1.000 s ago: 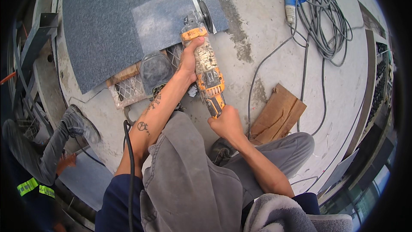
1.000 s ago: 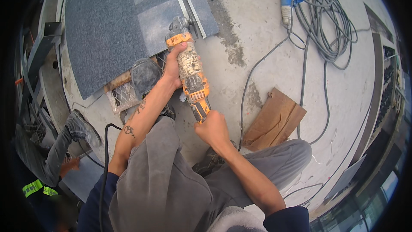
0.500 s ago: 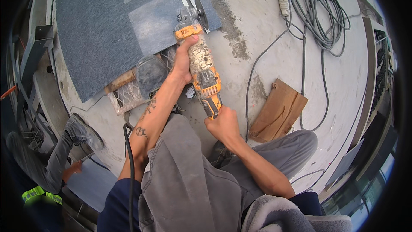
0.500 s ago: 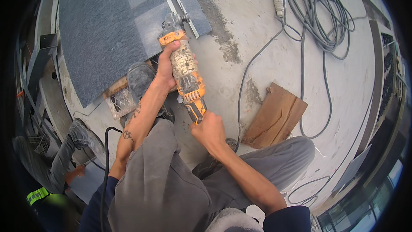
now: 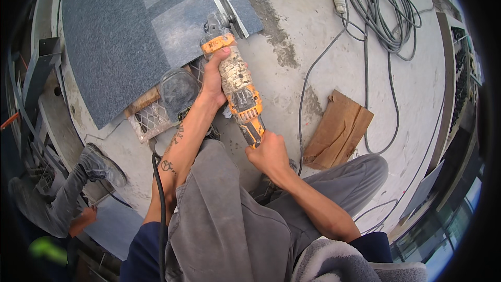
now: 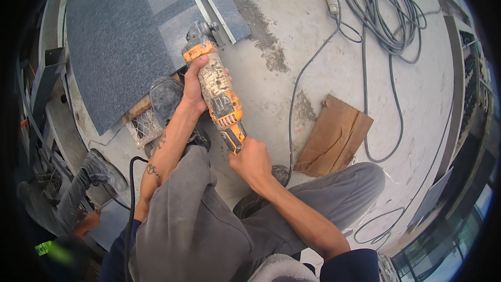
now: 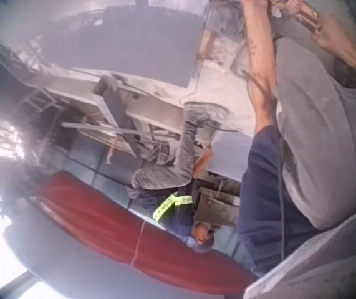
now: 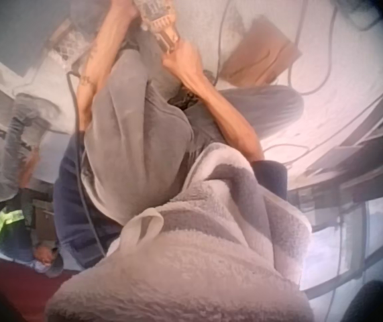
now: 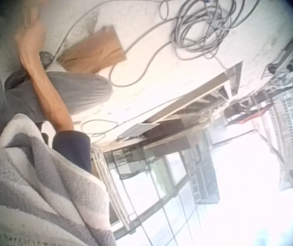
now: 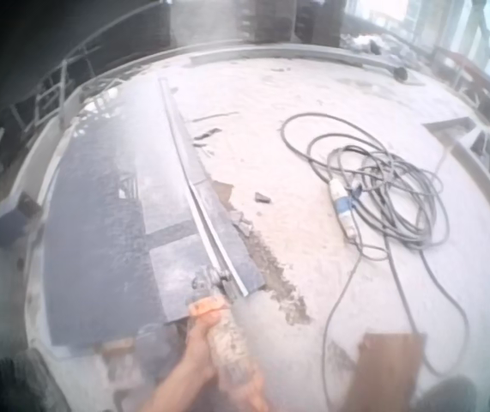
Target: The person uses an angle grinder to cut a large gray tile placed on a wooden support. The cut progresses steadily along a straight line, and the person maintains control of the tool throughout the operation.
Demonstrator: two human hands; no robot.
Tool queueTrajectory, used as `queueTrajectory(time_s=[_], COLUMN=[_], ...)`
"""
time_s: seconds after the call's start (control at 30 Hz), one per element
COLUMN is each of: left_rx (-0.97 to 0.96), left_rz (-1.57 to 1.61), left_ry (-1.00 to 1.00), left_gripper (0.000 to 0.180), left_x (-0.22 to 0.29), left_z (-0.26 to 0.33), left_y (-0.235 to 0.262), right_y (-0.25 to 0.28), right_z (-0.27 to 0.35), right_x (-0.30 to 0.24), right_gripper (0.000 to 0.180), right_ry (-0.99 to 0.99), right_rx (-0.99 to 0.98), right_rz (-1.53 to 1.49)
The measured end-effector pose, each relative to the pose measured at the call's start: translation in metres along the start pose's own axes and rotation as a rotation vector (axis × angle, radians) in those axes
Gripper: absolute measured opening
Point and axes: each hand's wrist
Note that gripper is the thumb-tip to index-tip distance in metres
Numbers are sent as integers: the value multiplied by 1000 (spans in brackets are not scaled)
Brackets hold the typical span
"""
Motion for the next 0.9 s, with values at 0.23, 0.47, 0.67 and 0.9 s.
queueTrajectory(time_s=[0.23,0.47,0.67,0.9], left_rx=[15,-4,-1,-35], left_rz=[-11,-4,-1,52], left_ry=[3,15,11,24], left_gripper=[58,58,58,53], left_x=[-3,-3,-4,-4], left_z=[-2,-1,0,0], left_y=[4,5,5,6], right_y=[-1,-4,-4,-2], right_z=[2,1,3,2], right_x=[-2,1,0,-4], right_gripper=[30,28,27,30], right_ry=[-5,2,11,-25], right_rx=[19,18,19,-19], right_rz=[21,30,20,64])
Point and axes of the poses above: each hand's wrist, its own z-axis away from the middle knuckle, its own y-axis out of the back of the hand, x = y × z, and after that the axes turned 1 degree about x, right-handed
